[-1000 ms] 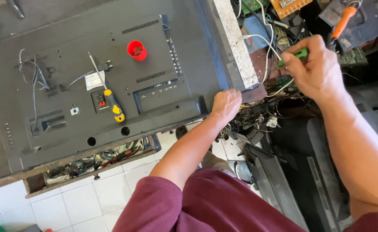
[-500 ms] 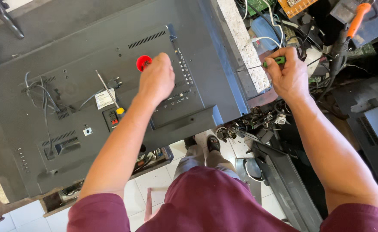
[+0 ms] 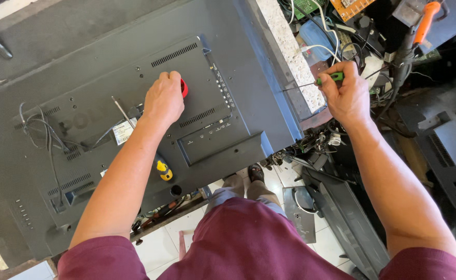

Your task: The person uses a screwdriver to remove and replace screws from the back panel of a television. They also reach into a drawer to select different screwdrivers and small components while working on the device.

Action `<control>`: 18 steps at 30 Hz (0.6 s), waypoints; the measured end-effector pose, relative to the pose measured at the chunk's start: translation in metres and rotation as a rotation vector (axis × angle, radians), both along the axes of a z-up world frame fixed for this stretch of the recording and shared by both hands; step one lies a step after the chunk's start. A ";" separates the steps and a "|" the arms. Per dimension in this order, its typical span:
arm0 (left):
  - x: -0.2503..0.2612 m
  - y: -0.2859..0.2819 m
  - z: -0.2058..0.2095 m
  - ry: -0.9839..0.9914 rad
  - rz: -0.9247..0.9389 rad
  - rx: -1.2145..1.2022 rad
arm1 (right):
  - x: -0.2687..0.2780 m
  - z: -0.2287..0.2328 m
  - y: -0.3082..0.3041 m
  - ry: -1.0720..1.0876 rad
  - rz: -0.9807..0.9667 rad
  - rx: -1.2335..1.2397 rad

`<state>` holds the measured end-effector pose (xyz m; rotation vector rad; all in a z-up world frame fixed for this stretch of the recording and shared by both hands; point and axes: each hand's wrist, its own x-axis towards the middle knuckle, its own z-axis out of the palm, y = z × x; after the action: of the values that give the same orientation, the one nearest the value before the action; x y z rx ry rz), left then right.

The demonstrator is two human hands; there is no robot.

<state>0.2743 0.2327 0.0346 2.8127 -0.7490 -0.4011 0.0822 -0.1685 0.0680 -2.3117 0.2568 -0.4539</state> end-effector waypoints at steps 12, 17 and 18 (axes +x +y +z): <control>0.009 0.006 -0.016 -0.255 -0.265 0.007 | 0.032 0.047 0.044 0.478 -0.074 -0.721; 0.012 0.006 -0.019 -0.207 -0.260 0.064 | 0.040 0.033 0.042 0.596 -0.057 -0.568; 0.011 0.005 -0.018 -0.203 -0.256 0.065 | 0.039 0.029 0.040 0.598 -0.052 -0.569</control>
<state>0.2855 0.2374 0.0163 2.8541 -1.1665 -0.1811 0.1214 -0.1281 0.0967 -2.9660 0.5299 0.1894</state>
